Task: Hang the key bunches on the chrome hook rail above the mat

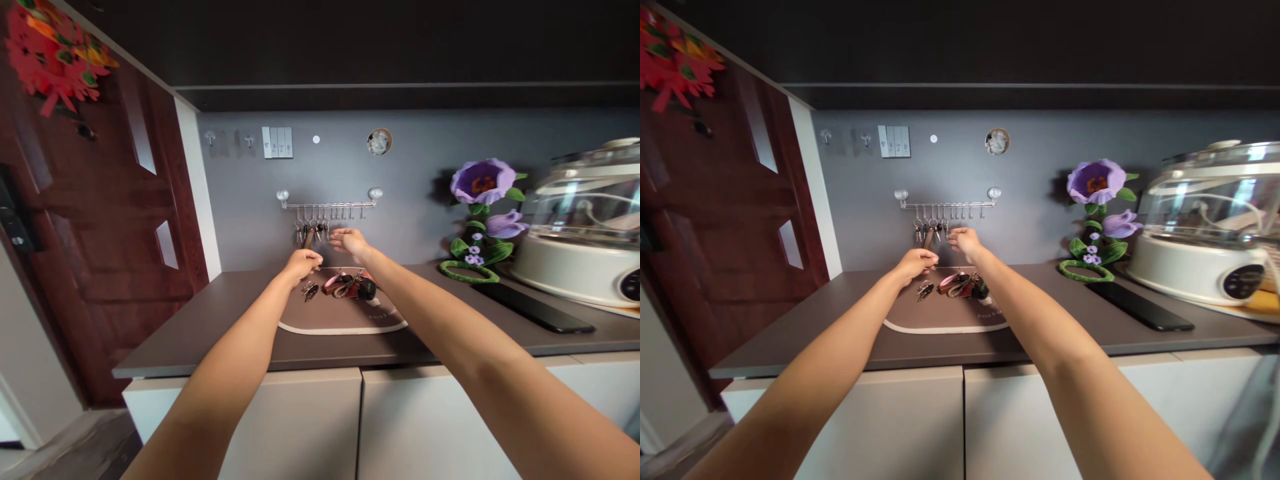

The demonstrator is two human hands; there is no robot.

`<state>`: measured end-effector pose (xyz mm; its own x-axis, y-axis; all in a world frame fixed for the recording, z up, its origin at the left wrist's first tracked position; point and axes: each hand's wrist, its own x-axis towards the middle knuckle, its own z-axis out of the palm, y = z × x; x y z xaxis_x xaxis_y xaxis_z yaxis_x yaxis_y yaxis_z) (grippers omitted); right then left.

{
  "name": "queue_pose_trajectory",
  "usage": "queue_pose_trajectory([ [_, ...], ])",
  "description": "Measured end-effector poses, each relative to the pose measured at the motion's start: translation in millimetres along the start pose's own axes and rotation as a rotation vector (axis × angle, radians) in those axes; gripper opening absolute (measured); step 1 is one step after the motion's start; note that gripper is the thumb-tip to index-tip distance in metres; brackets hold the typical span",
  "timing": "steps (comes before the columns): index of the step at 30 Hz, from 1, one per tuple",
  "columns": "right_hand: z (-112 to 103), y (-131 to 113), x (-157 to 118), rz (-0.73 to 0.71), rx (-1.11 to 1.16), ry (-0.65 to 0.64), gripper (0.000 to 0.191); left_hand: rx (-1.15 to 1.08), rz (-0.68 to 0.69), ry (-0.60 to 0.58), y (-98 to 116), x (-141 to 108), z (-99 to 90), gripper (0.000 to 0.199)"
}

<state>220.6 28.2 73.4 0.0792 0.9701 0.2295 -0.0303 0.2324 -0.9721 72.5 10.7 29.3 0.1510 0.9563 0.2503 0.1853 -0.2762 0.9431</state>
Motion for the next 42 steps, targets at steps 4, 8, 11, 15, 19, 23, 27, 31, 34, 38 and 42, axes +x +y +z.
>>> queue_pose_trajectory([
  [4,-5,9,-18,-0.034,0.012,-0.002,0.013,0.136,0.097,-0.062,-8,2,4.8,0.01],
  [8,-11,26,-37,-0.069,-0.011,0.012,0.012,0.325,0.239,-0.122,-15,2,8.3,0.015],
  [11,-19,41,-46,-0.093,-0.066,0.042,0.014,0.437,0.295,-0.193,-17,-1,10.4,0.02],
  [15,-28,50,-48,-0.191,-0.258,0.077,0.013,0.479,0.273,-0.246,-19,-4,13.2,0.029],
  [19,-30,51,-45,-0.318,-0.468,0.074,0.016,0.487,0.261,-0.299,-22,-5,14.8,0.032],
  [23,-29,52,-45,-0.42,-0.644,0.057,0.021,0.548,0.252,-0.281,-23,-4,15.0,0.023],
  [27,-28,53,-43,-0.439,-0.704,0.056,0.023,0.571,0.209,-0.172,-22,-2,13.2,0.015],
  [31,-27,52,-41,-0.436,-0.666,0.062,0.022,0.474,0.134,-0.037,-21,-1,10.9,0.014],
  [34,-26,50,-43,-0.44,-0.672,0.053,0.022,0.371,0.089,0.039,-18,0,9.5,0.02],
  [38,-24,48,-46,-0.424,-0.664,0.047,0.021,0.122,-0.024,0.085,-14,3,7.2,0.024],
  [42,-24,47,-46,-0.421,-0.614,0.044,0.019,-0.114,-0.1,0.074,-8,4,3.4,0.026],
])
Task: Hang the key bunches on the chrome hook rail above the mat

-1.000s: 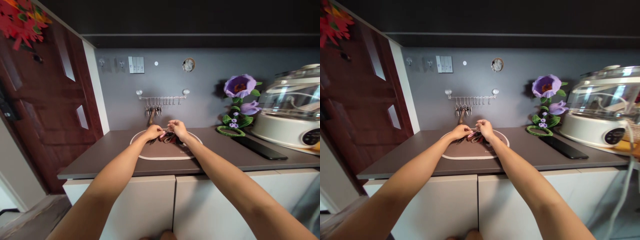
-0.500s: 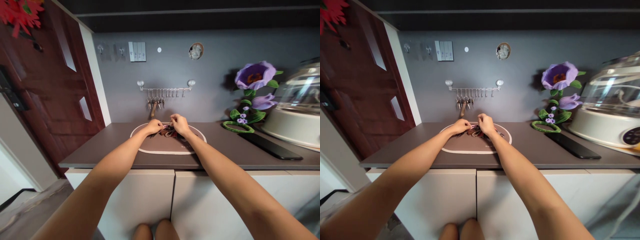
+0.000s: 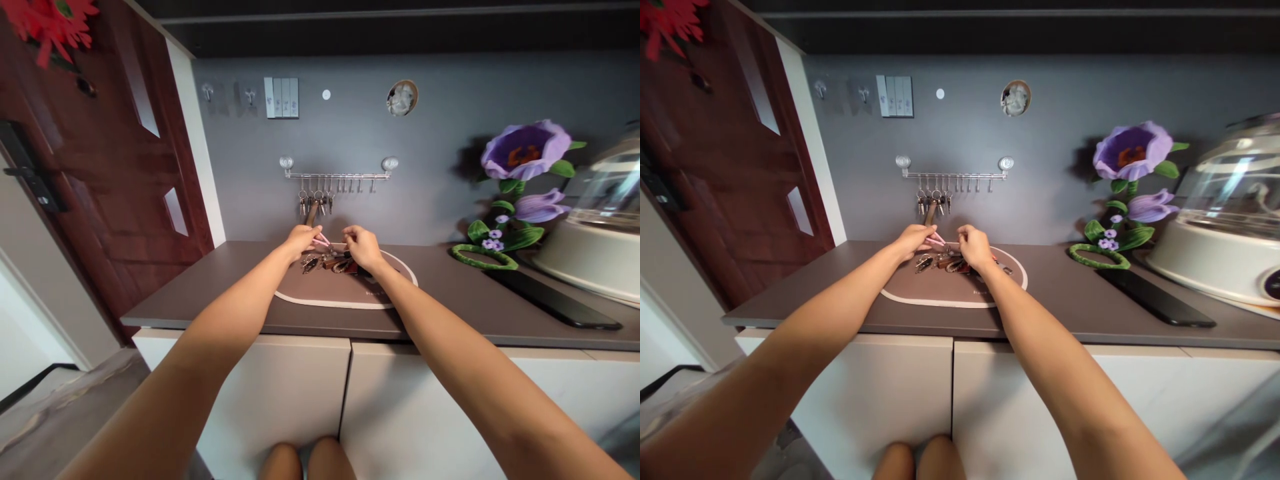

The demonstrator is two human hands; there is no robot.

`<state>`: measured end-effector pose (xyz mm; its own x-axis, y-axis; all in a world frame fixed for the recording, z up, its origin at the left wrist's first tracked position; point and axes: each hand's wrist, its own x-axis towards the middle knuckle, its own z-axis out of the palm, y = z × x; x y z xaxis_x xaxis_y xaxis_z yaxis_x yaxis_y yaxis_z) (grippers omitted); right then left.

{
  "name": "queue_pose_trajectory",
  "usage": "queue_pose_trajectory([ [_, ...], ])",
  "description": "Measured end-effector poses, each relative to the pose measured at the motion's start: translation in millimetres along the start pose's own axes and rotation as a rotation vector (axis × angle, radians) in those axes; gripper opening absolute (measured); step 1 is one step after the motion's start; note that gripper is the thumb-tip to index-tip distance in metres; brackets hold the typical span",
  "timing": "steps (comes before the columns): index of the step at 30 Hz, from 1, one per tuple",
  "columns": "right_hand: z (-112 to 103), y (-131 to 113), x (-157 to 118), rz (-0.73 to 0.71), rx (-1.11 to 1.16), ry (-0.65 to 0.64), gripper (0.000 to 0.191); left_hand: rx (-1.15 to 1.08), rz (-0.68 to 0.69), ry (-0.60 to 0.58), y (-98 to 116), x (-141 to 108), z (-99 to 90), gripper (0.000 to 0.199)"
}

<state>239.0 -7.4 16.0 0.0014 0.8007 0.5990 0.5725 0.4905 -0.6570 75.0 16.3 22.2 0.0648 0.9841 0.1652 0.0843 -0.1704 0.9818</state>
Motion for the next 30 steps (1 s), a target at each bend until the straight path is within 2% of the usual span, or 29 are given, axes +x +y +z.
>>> queue_pose_trajectory([
  [7,1,-3,-1,-0.036,-0.037,-0.022,0.021,-0.344,0.029,-0.145,12,-5,-7.3,0.032],
  [15,3,-10,-7,-0.081,0.009,-0.042,0.019,-0.654,0.061,-0.258,21,-2,-16.3,0.021],
  [19,2,-16,-9,-0.133,0.005,-0.031,0.019,-0.699,0.109,-0.285,27,-5,-17.1,0.02],
  [24,0,-21,-10,-0.235,-0.056,0.036,0.018,-0.641,0.134,-0.224,36,-13,-14.2,0.023],
  [30,2,-22,-11,-0.35,-0.084,0.004,0.017,-0.669,0.161,-0.269,38,-17,-9.9,0.02],
])
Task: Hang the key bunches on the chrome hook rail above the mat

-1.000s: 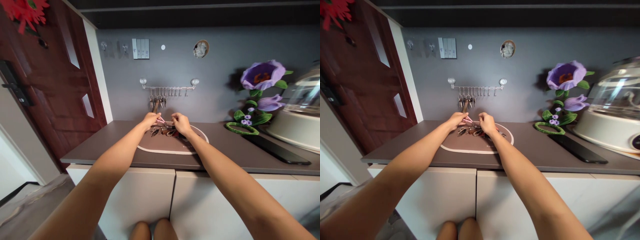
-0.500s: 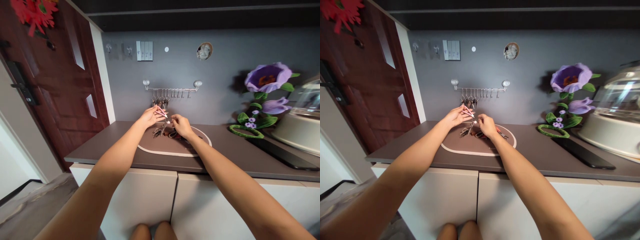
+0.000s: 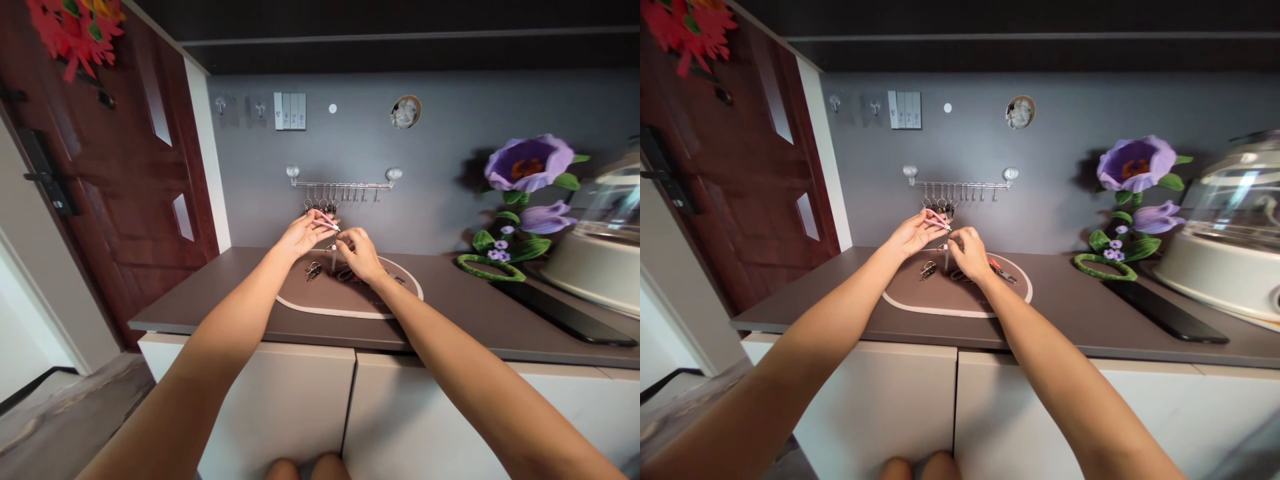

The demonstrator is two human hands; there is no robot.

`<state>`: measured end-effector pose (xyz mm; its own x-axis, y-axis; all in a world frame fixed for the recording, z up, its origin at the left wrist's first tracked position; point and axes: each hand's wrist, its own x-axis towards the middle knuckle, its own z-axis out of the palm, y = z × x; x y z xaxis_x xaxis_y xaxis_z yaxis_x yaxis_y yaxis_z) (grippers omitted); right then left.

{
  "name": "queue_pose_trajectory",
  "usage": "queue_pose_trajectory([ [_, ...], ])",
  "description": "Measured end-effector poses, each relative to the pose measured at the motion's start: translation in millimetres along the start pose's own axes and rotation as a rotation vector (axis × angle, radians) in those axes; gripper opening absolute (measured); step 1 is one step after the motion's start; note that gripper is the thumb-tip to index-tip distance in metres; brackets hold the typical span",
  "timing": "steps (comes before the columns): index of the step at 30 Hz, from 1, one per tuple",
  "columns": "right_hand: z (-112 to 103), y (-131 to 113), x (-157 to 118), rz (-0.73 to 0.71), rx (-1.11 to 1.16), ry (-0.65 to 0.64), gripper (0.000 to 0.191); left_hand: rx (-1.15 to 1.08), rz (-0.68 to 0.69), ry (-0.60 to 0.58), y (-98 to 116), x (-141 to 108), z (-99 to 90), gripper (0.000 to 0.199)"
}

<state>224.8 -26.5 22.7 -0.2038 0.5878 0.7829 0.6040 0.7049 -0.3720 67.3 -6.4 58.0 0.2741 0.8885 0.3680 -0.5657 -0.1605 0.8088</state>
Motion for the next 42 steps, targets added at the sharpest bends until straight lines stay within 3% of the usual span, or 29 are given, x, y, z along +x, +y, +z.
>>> queue_pose_trajectory([
  [11,6,9,1,-0.057,0.026,0.067,0.017,-0.09,0.03,-0.106,-7,4,-3.5,0.017],
  [24,2,8,4,-0.045,0.065,0.148,0.021,-0.092,-0.039,0.216,-9,9,-8.7,0.027],
  [30,0,7,4,-0.034,0.062,0.183,0.023,-0.003,-0.218,0.199,-14,10,-15.9,0.029],
  [34,-3,7,4,-0.008,0.05,0.206,0.025,0.099,-0.309,0.166,-18,8,-14.3,0.021],
  [38,-5,7,5,0.003,0.056,0.236,0.027,0.392,-0.326,0.225,-21,3,-7.9,0.013],
  [42,-6,7,6,0.04,0.056,0.256,0.027,0.679,-0.071,0.188,-24,0,-2.0,0.016],
])
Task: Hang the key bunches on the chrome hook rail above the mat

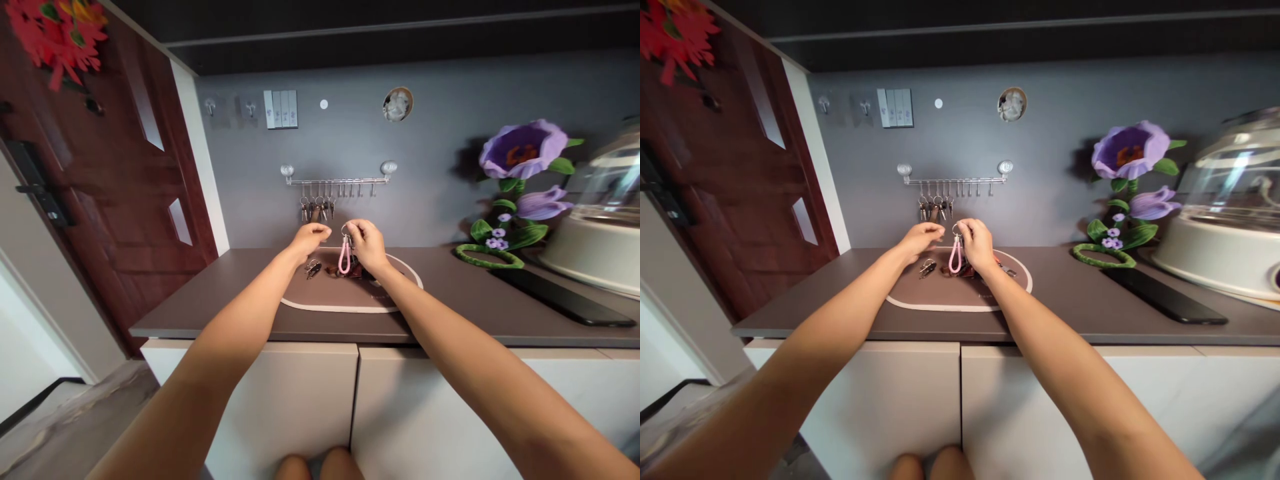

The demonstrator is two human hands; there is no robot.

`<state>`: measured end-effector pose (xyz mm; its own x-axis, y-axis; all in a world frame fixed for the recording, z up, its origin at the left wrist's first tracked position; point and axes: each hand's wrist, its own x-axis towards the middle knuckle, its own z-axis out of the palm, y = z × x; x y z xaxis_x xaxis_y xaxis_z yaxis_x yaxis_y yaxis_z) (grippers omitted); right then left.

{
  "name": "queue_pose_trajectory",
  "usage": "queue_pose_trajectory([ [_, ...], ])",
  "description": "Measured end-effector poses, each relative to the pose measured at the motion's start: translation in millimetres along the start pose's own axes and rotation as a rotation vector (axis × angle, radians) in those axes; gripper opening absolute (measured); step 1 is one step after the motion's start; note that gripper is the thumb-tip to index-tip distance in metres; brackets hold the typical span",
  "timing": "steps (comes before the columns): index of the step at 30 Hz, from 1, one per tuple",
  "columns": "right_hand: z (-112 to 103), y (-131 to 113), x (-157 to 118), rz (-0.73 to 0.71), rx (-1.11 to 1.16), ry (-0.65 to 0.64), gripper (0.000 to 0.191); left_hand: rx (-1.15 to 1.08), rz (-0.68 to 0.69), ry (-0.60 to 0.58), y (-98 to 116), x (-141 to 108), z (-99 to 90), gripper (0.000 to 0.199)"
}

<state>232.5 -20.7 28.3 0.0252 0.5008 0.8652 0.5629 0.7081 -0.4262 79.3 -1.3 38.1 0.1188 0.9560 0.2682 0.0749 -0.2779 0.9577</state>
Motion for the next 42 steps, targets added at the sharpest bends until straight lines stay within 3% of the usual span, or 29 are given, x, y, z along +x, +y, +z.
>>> queue_pose_trajectory([
  [3,1,0,0,0.029,0.013,-0.008,0.026,0.05,0.256,-0.114,2,-2,4.0,0.023],
  [7,3,2,0,0.09,0.11,-0.036,0.025,0.08,0.367,-0.181,3,-5,9.1,0.027],
  [17,7,6,0,0.326,0.437,-0.115,0.028,-0.171,0.192,-0.024,-4,2,13.4,0.012],
  [24,8,7,-3,0.385,0.534,-0.207,0.027,-0.254,0.125,-0.018,-4,0,13.2,0.011],
  [33,14,-1,7,0.593,0.795,-0.12,0.023,-0.17,0.129,0.062,1,-1,12.6,0.014],
  [39,20,-3,39,0.688,0.749,-0.019,0.005,-0.134,0.011,0.137,2,1,8.1,0.012],
  [42,25,-4,59,0.722,0.716,0.028,0.008,-0.171,-0.055,0.152,2,0,7.3,0.011],
])
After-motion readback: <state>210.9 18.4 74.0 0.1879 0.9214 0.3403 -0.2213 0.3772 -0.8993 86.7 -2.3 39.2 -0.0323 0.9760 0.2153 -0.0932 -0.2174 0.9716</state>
